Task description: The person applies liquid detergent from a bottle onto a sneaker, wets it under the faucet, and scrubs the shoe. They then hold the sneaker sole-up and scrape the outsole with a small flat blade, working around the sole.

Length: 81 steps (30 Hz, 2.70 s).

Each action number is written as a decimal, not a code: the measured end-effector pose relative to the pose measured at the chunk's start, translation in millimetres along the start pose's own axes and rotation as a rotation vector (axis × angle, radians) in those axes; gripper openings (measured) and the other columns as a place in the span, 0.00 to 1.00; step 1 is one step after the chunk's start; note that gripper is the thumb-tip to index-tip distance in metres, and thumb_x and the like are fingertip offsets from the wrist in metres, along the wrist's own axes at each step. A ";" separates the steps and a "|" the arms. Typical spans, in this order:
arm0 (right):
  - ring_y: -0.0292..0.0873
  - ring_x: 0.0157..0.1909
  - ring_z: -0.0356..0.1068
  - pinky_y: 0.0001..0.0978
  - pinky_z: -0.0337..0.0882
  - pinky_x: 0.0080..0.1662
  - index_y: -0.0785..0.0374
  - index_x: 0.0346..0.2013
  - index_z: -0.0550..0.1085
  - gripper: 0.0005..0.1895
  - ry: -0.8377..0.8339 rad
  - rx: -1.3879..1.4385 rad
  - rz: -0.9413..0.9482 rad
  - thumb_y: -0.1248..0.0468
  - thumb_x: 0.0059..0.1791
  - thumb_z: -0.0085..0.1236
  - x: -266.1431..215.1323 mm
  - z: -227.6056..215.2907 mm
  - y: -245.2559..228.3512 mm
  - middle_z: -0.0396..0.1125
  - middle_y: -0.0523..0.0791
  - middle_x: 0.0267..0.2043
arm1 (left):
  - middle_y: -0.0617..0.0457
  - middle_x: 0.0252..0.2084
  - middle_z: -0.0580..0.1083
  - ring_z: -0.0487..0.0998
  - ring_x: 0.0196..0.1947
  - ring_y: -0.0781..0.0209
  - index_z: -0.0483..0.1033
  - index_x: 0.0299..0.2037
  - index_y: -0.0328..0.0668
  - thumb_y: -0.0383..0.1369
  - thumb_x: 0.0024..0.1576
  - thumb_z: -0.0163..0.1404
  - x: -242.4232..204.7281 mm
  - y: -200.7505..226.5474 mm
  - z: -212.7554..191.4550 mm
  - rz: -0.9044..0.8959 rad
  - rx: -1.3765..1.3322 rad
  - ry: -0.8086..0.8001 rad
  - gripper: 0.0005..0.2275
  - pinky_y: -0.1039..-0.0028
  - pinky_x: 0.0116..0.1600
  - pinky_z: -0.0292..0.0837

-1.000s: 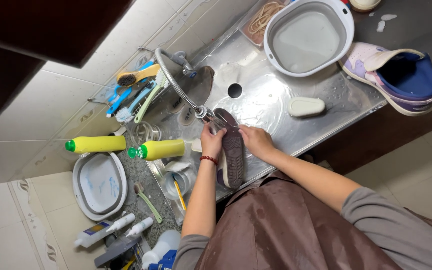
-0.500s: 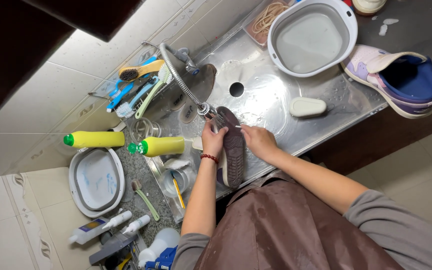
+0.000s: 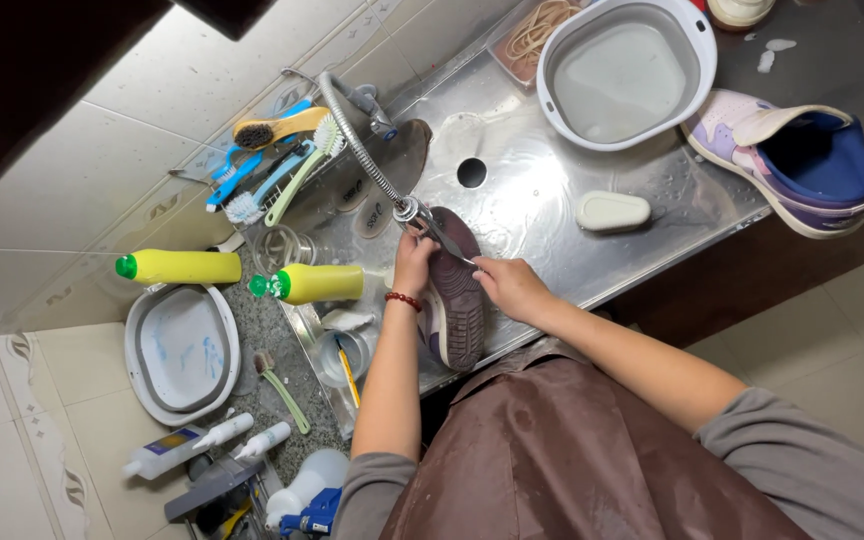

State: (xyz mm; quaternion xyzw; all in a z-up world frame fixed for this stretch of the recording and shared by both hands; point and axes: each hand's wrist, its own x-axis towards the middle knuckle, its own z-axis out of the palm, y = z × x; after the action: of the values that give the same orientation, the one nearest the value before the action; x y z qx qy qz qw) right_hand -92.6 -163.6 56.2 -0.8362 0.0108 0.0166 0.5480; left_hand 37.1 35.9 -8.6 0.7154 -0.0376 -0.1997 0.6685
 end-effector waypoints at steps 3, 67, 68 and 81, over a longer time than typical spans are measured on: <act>0.58 0.38 0.76 0.44 0.74 0.41 0.61 0.51 0.77 0.13 -0.002 0.043 -0.026 0.63 0.53 0.53 -7.1 -0.2 -8.2 0.74 0.56 0.35 | 0.51 0.57 0.72 0.70 0.61 0.60 0.71 0.60 0.33 0.27 0.55 0.44 8.0 -4.9 -2.8 0.134 -0.011 -0.088 0.21 0.75 0.67 0.60; 0.58 0.36 0.74 0.48 0.73 0.38 0.62 0.50 0.77 0.13 0.182 -0.106 0.005 0.61 0.53 0.54 -35.8 6.0 -15.7 0.73 0.54 0.32 | 0.47 0.55 0.76 0.74 0.57 0.57 0.76 0.53 0.34 0.34 0.69 0.40 15.1 -2.9 8.9 0.086 -0.015 -0.101 0.14 0.67 0.65 0.68; 0.58 0.35 0.74 0.48 0.73 0.38 0.61 0.50 0.77 0.13 0.165 -0.121 0.032 0.61 0.53 0.54 -36.0 5.2 -18.3 0.72 0.53 0.31 | 0.48 0.56 0.76 0.74 0.58 0.58 0.76 0.54 0.34 0.36 0.70 0.36 13.5 -0.6 8.1 0.139 0.046 -0.104 0.16 0.68 0.67 0.67; 0.58 0.34 0.74 0.49 0.73 0.36 0.59 0.50 0.78 0.13 0.169 -0.183 0.036 0.60 0.53 0.54 -36.7 5.2 -24.5 0.73 0.52 0.31 | 0.47 0.56 0.75 0.74 0.59 0.57 0.75 0.55 0.32 0.33 0.67 0.38 10.7 4.3 9.5 0.135 0.049 -0.114 0.15 0.68 0.67 0.67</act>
State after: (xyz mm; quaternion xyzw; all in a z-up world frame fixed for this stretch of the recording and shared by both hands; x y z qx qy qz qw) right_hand -128.5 -149.0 78.1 -0.8809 0.0705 -0.0433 0.4659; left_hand 44.7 23.1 -7.2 0.7150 -0.1286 -0.1933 0.6594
